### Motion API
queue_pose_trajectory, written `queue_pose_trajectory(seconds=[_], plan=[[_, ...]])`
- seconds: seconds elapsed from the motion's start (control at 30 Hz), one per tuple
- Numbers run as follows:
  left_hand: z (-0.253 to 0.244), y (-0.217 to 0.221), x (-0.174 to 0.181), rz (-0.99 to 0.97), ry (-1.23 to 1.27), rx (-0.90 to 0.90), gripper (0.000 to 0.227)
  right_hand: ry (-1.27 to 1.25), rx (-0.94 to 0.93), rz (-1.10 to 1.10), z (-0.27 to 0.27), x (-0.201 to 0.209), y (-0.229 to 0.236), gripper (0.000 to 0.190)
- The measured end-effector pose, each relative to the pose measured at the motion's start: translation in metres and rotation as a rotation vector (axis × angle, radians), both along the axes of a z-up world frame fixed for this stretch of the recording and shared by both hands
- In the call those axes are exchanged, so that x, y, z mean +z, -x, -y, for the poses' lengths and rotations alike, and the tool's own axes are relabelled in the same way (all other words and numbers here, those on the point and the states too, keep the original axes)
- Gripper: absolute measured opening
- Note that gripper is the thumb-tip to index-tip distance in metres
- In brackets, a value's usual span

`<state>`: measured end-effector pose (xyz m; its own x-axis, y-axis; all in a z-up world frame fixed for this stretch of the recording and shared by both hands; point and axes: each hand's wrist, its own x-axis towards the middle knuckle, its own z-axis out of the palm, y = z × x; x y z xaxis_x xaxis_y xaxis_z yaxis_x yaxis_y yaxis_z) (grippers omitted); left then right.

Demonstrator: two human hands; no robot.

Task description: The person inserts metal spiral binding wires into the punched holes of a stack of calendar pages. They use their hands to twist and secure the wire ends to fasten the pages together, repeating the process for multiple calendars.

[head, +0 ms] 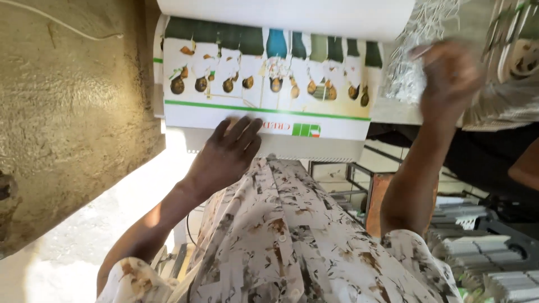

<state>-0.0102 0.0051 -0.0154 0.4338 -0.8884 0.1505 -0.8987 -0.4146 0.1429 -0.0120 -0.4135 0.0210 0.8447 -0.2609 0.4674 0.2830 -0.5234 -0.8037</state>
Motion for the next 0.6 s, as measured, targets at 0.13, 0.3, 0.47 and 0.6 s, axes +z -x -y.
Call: queue_pose_trajectory(seconds=[0.13,0.3,0.47,0.6], plan=[[-0.001,0.001,0.022,0.218,0.171,-0.043,0.015,0.169,0.242,-0.311,-0.1,-0.014,0.063,0.005],[0.003,0.0,0.032,0.361,0.325,-0.009,0.013,0.314,0.233,-0.227,-0.14,-0.015,0.092,0.007],[0.019,0.007,0.009,0.333,0.47,0.085,0.018,0.357,0.193,-0.222,-0.153,-0.02,0.114,0.006],[0.026,0.011,0.01,0.325,0.549,0.102,0.025,0.36,0.166,-0.243,-0.165,-0.02,0.118,0.009]])
